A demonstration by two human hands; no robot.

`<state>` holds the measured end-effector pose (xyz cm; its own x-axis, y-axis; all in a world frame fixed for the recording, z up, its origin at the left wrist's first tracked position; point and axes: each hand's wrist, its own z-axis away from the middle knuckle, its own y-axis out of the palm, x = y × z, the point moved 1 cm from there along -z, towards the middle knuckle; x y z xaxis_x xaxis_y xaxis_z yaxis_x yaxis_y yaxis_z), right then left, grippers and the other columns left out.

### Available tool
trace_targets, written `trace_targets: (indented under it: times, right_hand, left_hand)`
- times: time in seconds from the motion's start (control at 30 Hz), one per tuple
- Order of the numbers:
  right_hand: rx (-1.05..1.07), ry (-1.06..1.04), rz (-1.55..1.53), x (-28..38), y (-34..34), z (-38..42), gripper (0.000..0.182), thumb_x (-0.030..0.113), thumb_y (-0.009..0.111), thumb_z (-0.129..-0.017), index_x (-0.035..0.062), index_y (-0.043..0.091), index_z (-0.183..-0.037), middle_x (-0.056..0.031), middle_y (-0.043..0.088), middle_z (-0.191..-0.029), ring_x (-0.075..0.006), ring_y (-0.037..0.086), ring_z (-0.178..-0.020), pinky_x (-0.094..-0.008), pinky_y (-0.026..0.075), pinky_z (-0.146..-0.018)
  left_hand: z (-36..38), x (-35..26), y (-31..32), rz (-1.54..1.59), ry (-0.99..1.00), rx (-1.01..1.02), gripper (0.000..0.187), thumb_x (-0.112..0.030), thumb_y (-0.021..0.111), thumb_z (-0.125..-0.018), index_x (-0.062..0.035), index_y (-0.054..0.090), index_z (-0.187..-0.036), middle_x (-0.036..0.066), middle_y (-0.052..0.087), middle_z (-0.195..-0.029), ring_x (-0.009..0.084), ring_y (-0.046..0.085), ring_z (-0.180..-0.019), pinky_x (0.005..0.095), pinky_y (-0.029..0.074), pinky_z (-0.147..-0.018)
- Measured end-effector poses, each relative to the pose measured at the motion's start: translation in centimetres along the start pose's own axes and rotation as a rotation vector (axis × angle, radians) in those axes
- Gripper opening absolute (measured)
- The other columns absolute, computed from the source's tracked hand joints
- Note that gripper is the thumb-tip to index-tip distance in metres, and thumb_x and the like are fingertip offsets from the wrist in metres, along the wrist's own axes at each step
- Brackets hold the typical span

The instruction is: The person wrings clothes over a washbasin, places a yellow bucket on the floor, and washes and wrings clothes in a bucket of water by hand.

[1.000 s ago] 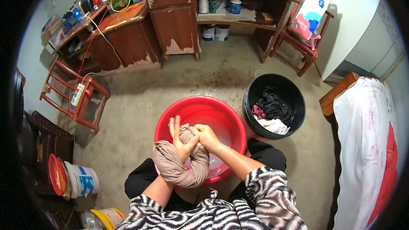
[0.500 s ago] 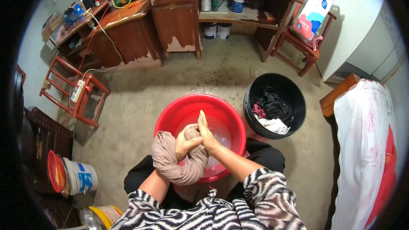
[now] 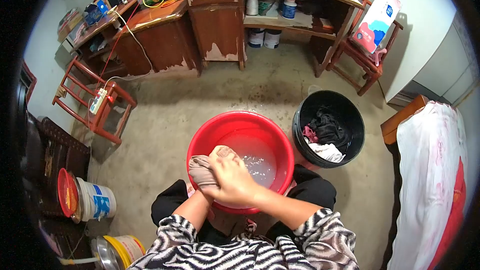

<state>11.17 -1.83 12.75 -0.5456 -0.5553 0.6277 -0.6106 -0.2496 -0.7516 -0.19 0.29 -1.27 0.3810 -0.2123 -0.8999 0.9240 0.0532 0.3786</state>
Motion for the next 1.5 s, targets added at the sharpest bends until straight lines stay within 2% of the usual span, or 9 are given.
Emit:
trace_targets:
  times: [0.47,0.67,0.8,0.97,1.13,1.27,1.33,1.4,1.5]
  right_hand:
    - [-0.142,-0.193,0.455,-0.5,4.7,2.3,0.052,0.021,0.054,-0.072,0.0173,0.045,-0.123,-0.0239,0.038,-0.125,-0.0344,0.045,-0.109,-0.0533,0.037,-0.085]
    - [-0.239,-0.099,0.577,-3.1,3.9,0.7,0.049,0.017,0.060,-0.064,0.0049,0.046,-0.109,-0.0142,0.054,-0.089,-0.0272,0.057,-0.072,-0.0365,0.045,-0.063]
    - [-0.088,-0.093,0.293,-4.4,0.3,-0.3,0.050,0.013,0.063,-0.060,0.0015,0.048,-0.106,-0.0145,0.054,-0.087,-0.0271,0.056,-0.074,-0.0362,0.045,-0.063]
    - [-0.183,-0.689,0.136,-2.8,-5.0,-0.8,0.032,0.013,0.062,-0.062,0.0035,0.056,-0.092,-0.0106,0.053,-0.085,-0.0280,0.054,-0.081,-0.0412,0.043,-0.083]
    - [-0.531,-0.485,-0.227,-6.6,-6.5,-0.9,0.046,0.011,0.068,-0.065,0.0045,0.043,-0.103,-0.0134,0.054,-0.088,-0.0299,0.054,-0.085,-0.0390,0.042,-0.082]
    - [-0.877,-0.096,-0.344,-9.2,-5.2,-1.5,0.048,0.008,0.068,-0.067,0.0036,0.038,-0.103,-0.0103,0.052,-0.086,-0.0237,0.054,-0.079,-0.0324,0.044,-0.074]
    - [-0.820,-0.244,0.236,-10.0,-7.1,-1.8,0.049,0.005,0.067,-0.069,0.0018,0.041,-0.111,-0.0074,0.051,-0.097,-0.0174,0.051,-0.090,-0.0288,0.040,-0.083]
    - [-1.024,0.153,-0.723,-10.3,-5.8,-2.8,0.047,0.008,0.068,-0.070,-0.0006,0.046,-0.111,-0.0091,0.056,-0.098,-0.0183,0.054,-0.089,-0.0288,0.043,-0.081]
    - [-0.875,0.368,-0.942,-11.2,-6.4,-2.4,0.049,0.007,0.067,-0.070,-0.0019,0.047,-0.113,-0.0101,0.056,-0.107,-0.0204,0.053,-0.097,-0.0322,0.041,-0.085]
  left_hand:
    - [-1.6,5.6,-1.6,0.027,0.030,-0.122,0.020,-0.028,0.053,-0.078,-0.0102,0.060,-0.085,0.006,0.062,-0.080,0.0207,0.059,-0.079,0.0363,0.045,-0.080]
    - [-4.3,10.7,-4.1,-0.099,0.204,-0.206,0.025,-0.033,0.049,-0.079,-0.0112,0.061,-0.084,0.007,0.062,-0.081,0.0229,0.060,-0.081,0.0380,0.044,-0.084]
    - [-7.1,13.5,-6.7,-0.162,0.376,-0.227,0.029,-0.036,0.047,-0.079,-0.0119,0.062,-0.083,0.008,0.063,-0.081,0.0243,0.060,-0.082,0.0391,0.043,-0.086]
    - [-5.2,2.6,-2.5,0.502,-0.244,-0.035,0.031,-0.031,0.043,-0.079,-0.0065,0.062,-0.086,0.012,0.063,-0.086,0.0260,0.061,-0.083,0.0388,0.045,-0.086]
    - [-4.4,-1.6,0.6,0.562,-0.204,0.118,0.036,-0.024,0.038,-0.079,0.0020,0.059,-0.092,0.016,0.063,-0.094,0.0275,0.061,-0.084,0.0398,0.047,-0.083]
    - [-3.0,-3.3,3.0,0.775,-0.230,-0.126,0.024,-0.020,0.043,-0.076,-0.0033,0.056,-0.088,0.015,0.062,-0.087,0.0292,0.060,-0.083,0.0410,0.047,-0.082]
    - [-2.5,-4.1,3.4,0.751,-0.108,-0.083,0.024,-0.019,0.044,-0.076,-0.0030,0.054,-0.090,0.015,0.061,-0.090,0.0293,0.059,-0.085,0.0415,0.047,-0.081]
    - [-2.0,-5.3,3.8,0.668,-0.064,-0.037,0.025,-0.019,0.045,-0.075,-0.0030,0.055,-0.091,0.014,0.061,-0.090,0.0284,0.059,-0.086,0.0412,0.047,-0.082]
    - [-1.7,-5.6,4.1,0.558,0.000,-0.014,0.026,-0.017,0.046,-0.074,-0.0019,0.055,-0.093,0.013,0.060,-0.091,0.0275,0.058,-0.087,0.0410,0.047,-0.082]
